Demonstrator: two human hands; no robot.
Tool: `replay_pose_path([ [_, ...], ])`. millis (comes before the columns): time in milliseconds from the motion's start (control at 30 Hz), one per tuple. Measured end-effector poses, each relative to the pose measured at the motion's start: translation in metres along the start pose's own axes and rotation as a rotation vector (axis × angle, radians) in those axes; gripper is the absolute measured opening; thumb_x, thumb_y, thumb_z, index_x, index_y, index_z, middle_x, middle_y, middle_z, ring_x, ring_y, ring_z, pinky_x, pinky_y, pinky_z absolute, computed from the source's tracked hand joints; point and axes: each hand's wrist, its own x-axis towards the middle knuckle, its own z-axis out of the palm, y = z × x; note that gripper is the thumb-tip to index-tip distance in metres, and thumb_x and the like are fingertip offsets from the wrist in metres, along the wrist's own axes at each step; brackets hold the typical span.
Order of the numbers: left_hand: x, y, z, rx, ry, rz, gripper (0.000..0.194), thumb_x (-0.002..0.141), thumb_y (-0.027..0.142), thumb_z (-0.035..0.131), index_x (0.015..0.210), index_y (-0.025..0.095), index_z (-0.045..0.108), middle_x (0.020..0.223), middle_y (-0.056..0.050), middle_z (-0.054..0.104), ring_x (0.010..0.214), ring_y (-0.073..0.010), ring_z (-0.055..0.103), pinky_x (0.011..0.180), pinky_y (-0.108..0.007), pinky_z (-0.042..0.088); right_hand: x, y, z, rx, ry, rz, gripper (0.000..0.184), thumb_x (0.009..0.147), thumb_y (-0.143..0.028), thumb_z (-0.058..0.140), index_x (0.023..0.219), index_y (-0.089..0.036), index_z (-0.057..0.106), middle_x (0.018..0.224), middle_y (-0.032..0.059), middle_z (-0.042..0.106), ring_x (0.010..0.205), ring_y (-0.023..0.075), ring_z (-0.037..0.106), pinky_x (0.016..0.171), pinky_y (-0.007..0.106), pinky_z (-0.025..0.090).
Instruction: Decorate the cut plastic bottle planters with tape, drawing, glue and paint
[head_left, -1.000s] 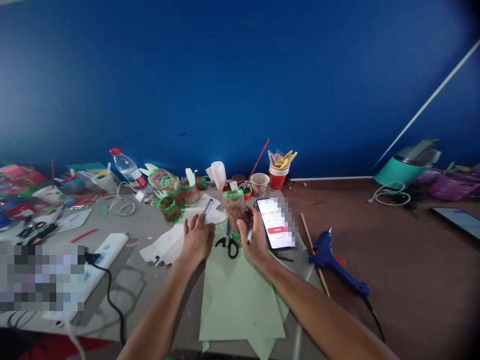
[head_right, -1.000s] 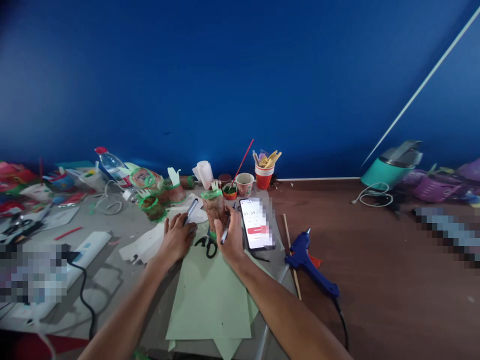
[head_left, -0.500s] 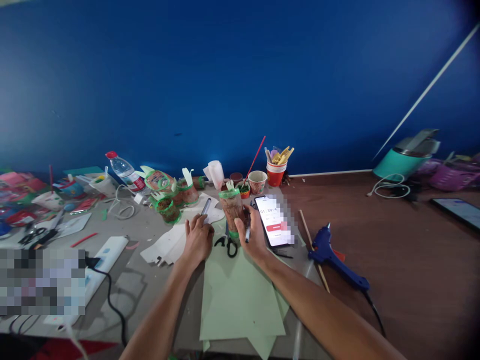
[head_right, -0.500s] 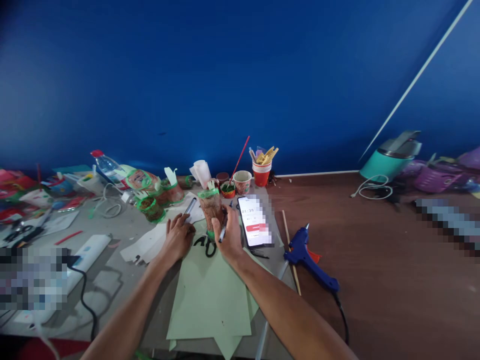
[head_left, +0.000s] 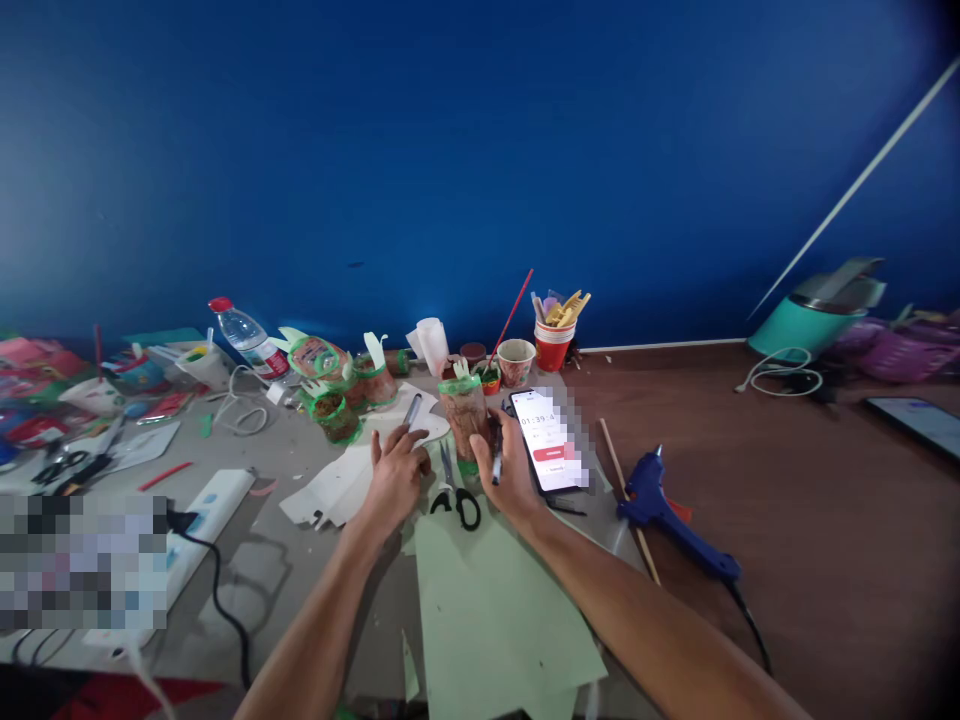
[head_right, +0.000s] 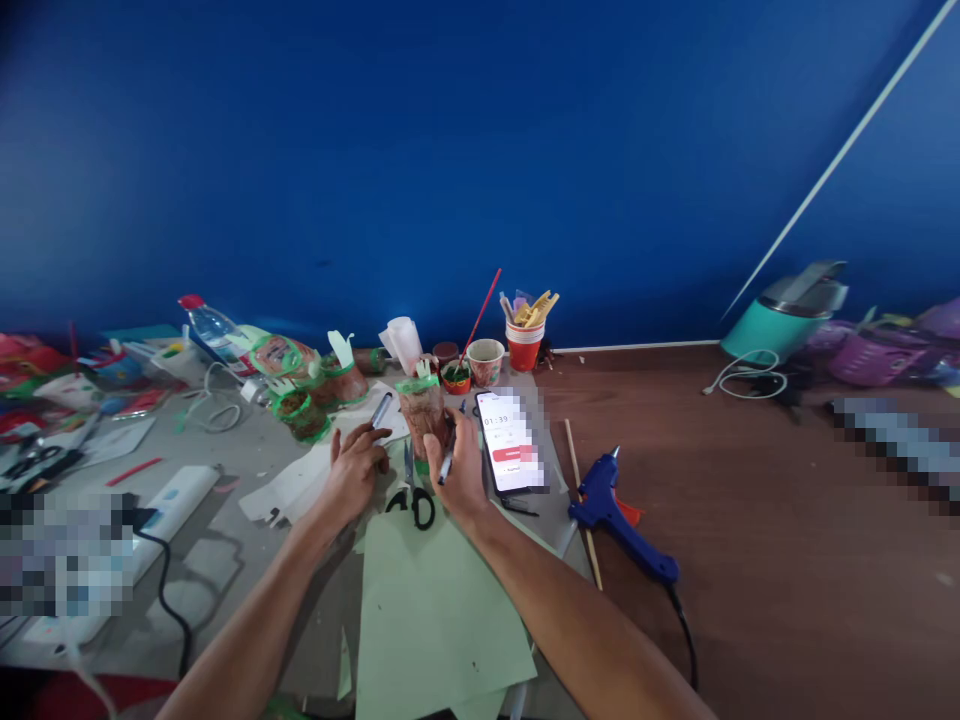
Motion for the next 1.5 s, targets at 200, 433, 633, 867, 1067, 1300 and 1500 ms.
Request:
replay_pose_path([
  [200,-0.001,-0.001,0.000,0.007,-0.039,-0.004,0.042,0.074,0.001,0.043,0.091,0.026,0.072,0.133,-0.005,0.062,0.137,-0.0278,0.039,0.116,-0.061,0.010,0.000,0.000,0.000,0.033,-0.005,0.014,0.038,0.094,-0.038,0.050,0.125,-0.017,0.046,0.112,0.0154,0.059,0.104,0.0283,0.059,0.088,0.046,0.051],
  [433,0.000,0.001,-0.001,-0.035,-0.012,0.003,0.042,0.076,0.000,0.041,0.093,0.025,0.070,0.127,-0.004,0.066,0.132,-0.0249,0.046,0.117,-0.058,0.011,0.002,0.001,-0.003,0.078,0.023,-0.008,0.039,0.094,-0.038,0.050,0.127,-0.017,0.046,0.113,0.0145,0.057,0.104,0.0276,0.058,0.089,0.046,0.050],
  [633,0.000,0.004,0.000,-0.057,-0.023,0.029,0.036,0.085,0.013,0.044,0.108,0.026,0.068,0.125,-0.008,0.066,0.128,-0.0270,0.050,0.114,-0.058,0.021,0.003,0.004,-0.005,0.056,0.098,-0.005,0.041,0.094,-0.036,0.049,0.131,-0.019,0.043,0.119,0.0135,0.054,0.112,0.0270,0.054,0.095,0.048,0.047],
  [867,-0.002,0.007,-0.004,-0.086,-0.038,0.027,0.029,0.090,0.023,0.044,0.108,0.024,0.067,0.121,-0.009,0.067,0.122,-0.0273,0.055,0.112,-0.055,0.026,0.005,0.005,-0.005,0.020,0.118,-0.005,0.041,0.092,-0.038,0.052,0.128,-0.020,0.044,0.114,0.0119,0.054,0.106,0.0263,0.054,0.090,0.046,0.048],
  [1067,-0.003,0.009,-0.007,-0.142,-0.101,0.079,0.026,0.090,0.026,0.047,0.102,0.025,0.070,0.115,-0.008,0.070,0.115,-0.0261,0.059,0.113,-0.052,0.026,0.004,0.004,-0.004,0.005,0.091,-0.011,0.039,0.094,-0.038,0.050,0.129,-0.020,0.044,0.117,0.0131,0.054,0.108,0.0267,0.054,0.092,0.048,0.048],
  [1300,-0.007,0.013,-0.005,-0.096,-0.173,0.130,0.021,0.085,0.021,0.052,0.090,0.028,0.071,0.119,-0.006,0.069,0.124,-0.0303,0.052,0.117,-0.060,0.008,0.001,0.009,0.002,0.015,0.066,-0.003,0.041,0.095,-0.038,0.047,0.130,-0.017,0.042,0.118,0.0159,0.053,0.108,0.0273,0.055,0.091,0.047,0.050],
  [1500,-0.006,0.013,-0.005,-0.103,-0.106,0.093,0.023,0.085,0.016,0.048,0.091,0.025,0.068,0.122,-0.008,0.067,0.125,-0.0289,0.052,0.117,-0.061,0.003,0.002,0.015,0.004,-0.010,0.063,0.007,0.040,0.095,-0.038,0.046,0.129,-0.016,0.043,0.118,0.0168,0.054,0.111,0.0286,0.054,0.094,0.050,0.047],
])
